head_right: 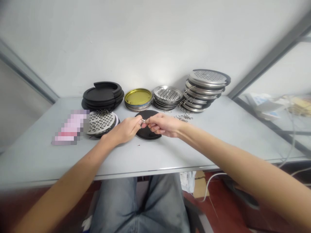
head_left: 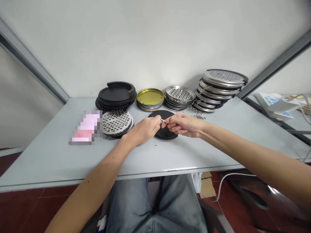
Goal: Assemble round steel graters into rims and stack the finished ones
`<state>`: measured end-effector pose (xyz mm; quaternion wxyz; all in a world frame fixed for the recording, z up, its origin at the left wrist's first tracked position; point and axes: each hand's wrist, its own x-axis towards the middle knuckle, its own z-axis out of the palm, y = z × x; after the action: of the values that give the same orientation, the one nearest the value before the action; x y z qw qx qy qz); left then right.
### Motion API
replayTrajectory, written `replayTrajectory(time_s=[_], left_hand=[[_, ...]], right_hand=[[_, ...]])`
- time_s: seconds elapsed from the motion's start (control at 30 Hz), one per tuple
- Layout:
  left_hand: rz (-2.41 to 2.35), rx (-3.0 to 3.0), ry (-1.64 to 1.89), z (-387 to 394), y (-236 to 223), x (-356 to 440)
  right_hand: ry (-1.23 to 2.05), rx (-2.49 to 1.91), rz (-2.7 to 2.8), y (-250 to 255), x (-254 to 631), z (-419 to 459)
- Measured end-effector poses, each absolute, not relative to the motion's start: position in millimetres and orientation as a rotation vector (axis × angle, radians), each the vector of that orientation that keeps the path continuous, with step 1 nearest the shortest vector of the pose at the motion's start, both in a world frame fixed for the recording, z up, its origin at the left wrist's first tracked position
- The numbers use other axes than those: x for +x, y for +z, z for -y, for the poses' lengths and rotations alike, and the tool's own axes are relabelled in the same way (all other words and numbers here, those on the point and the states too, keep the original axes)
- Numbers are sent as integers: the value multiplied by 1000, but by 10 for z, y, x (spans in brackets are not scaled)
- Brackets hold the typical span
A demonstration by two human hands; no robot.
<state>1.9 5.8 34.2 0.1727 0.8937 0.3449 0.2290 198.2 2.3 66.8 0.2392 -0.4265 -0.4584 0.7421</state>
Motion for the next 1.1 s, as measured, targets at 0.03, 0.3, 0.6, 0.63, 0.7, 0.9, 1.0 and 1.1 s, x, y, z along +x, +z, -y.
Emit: replayTrajectory(time_s=[0.03, 0.3, 0.6, 0.63, 0.7, 0.9, 1.0, 1.1], left_hand=[[-989, 2531, 652, -64, 345, 14], [-971, 2519, 712, -113, 382, -24], [-858, 2305, 885, -165, 393, -10], [-849, 2308, 877, -168, 397, -11], [-845, 2349, 849, -173, 407, -21], [-940, 2573, 707, -176, 384, -60], [-1043, 2602, 636, -169, 362, -59], [-1071, 2615, 650, -166, 355, -51]], right_hand=[[2030, -1176, 1241, 670, 1970, -31], [2006, -1177, 1190, 636, 1935, -72], [1977, -1146, 1184, 605, 1935, -86], [1970, -1133, 1172, 605, 1930, -80], [1984, -1096, 1151, 595, 1931, -67], [2025, -1110, 1101, 533, 1976, -64], [2029, -1154, 1063, 546, 1973, -78], [2161, -1151, 1038, 583, 1961, -86]])
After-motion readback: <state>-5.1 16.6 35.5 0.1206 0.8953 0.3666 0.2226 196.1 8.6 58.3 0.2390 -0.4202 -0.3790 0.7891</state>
